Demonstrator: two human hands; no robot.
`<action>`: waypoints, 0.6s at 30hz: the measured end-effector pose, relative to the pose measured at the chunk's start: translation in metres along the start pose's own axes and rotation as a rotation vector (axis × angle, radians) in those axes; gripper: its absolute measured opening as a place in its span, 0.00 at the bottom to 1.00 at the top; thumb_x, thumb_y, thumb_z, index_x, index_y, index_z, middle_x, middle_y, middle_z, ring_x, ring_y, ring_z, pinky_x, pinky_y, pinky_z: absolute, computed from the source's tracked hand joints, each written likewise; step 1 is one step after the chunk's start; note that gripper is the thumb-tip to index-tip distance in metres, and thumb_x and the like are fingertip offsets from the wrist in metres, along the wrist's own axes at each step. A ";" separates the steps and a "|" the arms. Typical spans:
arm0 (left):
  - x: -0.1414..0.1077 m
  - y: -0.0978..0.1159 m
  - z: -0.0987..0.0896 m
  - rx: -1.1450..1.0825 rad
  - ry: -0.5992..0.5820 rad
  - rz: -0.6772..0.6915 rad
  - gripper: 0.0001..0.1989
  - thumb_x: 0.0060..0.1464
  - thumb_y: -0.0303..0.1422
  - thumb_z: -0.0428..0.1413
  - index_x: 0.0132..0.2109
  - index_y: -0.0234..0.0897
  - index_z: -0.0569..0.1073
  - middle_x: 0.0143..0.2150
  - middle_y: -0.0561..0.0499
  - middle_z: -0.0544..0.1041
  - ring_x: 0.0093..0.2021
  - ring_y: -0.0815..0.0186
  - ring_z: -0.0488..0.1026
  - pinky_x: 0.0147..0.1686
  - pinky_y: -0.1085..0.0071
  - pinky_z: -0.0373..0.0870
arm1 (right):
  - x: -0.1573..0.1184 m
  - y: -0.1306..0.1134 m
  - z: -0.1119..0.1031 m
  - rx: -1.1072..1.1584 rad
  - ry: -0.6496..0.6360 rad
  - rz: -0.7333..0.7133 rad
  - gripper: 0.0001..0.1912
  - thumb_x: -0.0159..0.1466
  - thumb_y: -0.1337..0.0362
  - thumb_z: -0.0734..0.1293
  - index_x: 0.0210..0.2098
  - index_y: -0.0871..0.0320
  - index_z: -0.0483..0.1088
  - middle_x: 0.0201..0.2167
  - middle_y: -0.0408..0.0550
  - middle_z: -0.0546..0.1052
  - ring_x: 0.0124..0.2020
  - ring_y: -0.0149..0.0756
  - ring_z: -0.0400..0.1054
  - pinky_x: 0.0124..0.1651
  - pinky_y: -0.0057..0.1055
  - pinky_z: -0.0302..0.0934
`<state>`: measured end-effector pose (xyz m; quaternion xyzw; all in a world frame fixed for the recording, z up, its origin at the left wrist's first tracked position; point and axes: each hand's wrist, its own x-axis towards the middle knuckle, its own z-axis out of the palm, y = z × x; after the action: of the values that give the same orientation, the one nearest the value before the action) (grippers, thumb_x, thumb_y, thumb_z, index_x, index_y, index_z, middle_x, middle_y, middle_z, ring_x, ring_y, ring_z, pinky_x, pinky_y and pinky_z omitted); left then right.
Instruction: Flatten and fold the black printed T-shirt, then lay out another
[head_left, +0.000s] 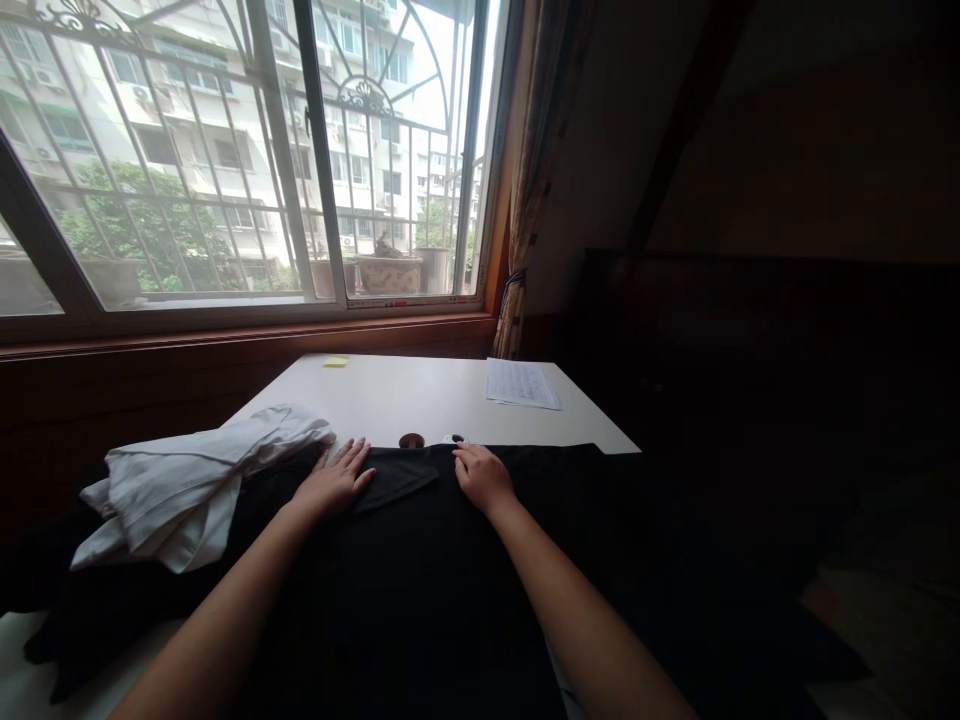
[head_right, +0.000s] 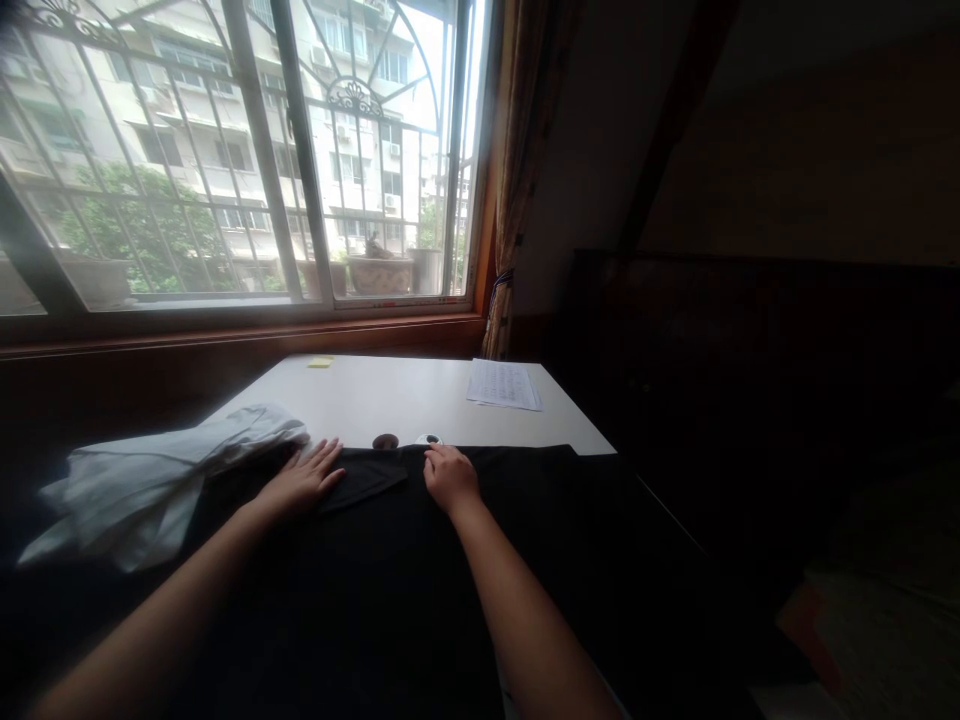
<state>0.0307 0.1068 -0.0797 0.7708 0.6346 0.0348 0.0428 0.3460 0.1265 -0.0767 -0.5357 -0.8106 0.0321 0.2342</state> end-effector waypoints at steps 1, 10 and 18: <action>-0.001 0.000 -0.001 0.000 -0.001 0.000 0.35 0.70 0.51 0.35 0.75 0.37 0.47 0.76 0.47 0.43 0.76 0.53 0.38 0.70 0.45 0.38 | 0.000 0.002 0.002 -0.017 -0.024 0.016 0.22 0.71 0.61 0.57 0.59 0.55 0.73 0.64 0.49 0.70 0.66 0.41 0.61 0.69 0.40 0.53; -0.002 0.000 -0.002 0.001 -0.001 -0.005 0.35 0.70 0.50 0.35 0.75 0.38 0.47 0.76 0.47 0.44 0.76 0.52 0.38 0.70 0.44 0.38 | -0.009 0.063 -0.025 -0.171 -0.271 0.205 0.32 0.72 0.49 0.53 0.71 0.57 0.57 0.74 0.53 0.53 0.74 0.45 0.43 0.73 0.53 0.34; -0.002 -0.002 -0.002 -0.001 -0.009 -0.005 0.35 0.69 0.51 0.36 0.75 0.39 0.47 0.76 0.47 0.43 0.76 0.52 0.38 0.70 0.45 0.37 | -0.022 0.179 -0.085 -0.230 -0.382 0.522 0.35 0.73 0.45 0.46 0.71 0.55 0.56 0.74 0.53 0.53 0.74 0.47 0.43 0.71 0.58 0.37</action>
<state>0.0283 0.1057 -0.0779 0.7694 0.6363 0.0316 0.0462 0.5411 0.1658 -0.0626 -0.7322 -0.6738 0.0991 0.0001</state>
